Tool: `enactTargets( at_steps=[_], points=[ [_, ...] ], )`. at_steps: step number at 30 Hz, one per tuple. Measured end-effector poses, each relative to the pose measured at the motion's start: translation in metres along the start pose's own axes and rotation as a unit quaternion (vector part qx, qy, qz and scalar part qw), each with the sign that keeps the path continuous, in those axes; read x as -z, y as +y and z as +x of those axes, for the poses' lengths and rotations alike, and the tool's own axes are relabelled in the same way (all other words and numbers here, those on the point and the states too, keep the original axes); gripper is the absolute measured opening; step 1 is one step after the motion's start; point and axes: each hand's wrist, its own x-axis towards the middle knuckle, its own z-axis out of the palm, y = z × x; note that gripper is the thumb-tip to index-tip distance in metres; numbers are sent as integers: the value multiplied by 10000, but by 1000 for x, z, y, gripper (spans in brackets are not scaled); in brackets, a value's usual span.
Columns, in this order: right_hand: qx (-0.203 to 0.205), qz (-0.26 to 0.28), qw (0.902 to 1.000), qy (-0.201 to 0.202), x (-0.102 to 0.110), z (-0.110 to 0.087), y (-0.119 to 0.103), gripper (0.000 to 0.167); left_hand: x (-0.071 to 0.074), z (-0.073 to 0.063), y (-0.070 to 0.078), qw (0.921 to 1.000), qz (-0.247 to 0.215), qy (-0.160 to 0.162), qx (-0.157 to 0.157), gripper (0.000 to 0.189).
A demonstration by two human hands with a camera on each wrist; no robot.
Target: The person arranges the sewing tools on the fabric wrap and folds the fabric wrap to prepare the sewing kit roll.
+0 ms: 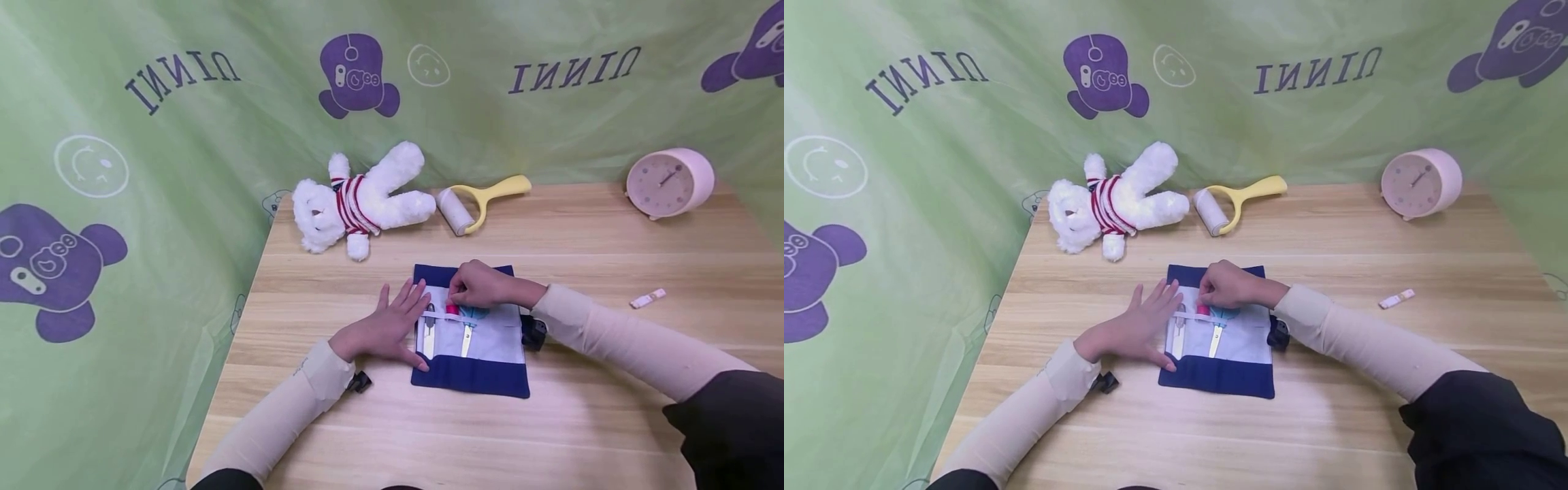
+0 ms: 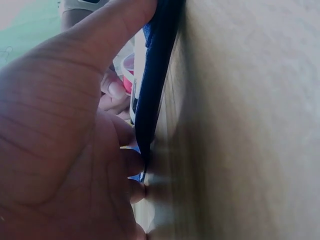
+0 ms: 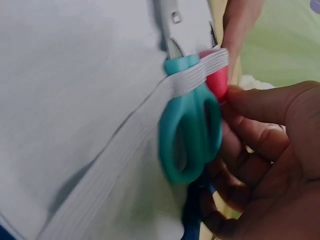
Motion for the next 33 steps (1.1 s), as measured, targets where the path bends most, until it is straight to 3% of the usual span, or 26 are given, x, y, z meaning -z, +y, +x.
enactTargets(
  at_steps=[12, 19, 21, 27, 33],
  points=[
    [-70, 22, 9998, 166, -2, -4, -4, 21, 1, 0, -1, 9999, -161, -58, -21, 126],
    [-648, -182, 9972, 322, -7, -5, -7, 28, 0, 1, -2, 9999, -100, -37, -29, 127],
    [-577, -166, 9980, 209, -5, -4, -6, 28, 0, 1, -2, 9999, -101, -21, -45, 127],
    [160, 271, 9990, -324, 4, -3, 5, 11, 0, 2, -1, 9999, -94, -48, -40, 127],
    [271, 405, 9980, -394, 8, -1, 8, 11, -1, 2, -2, 9999, -73, -73, 12, 128]
  ],
)
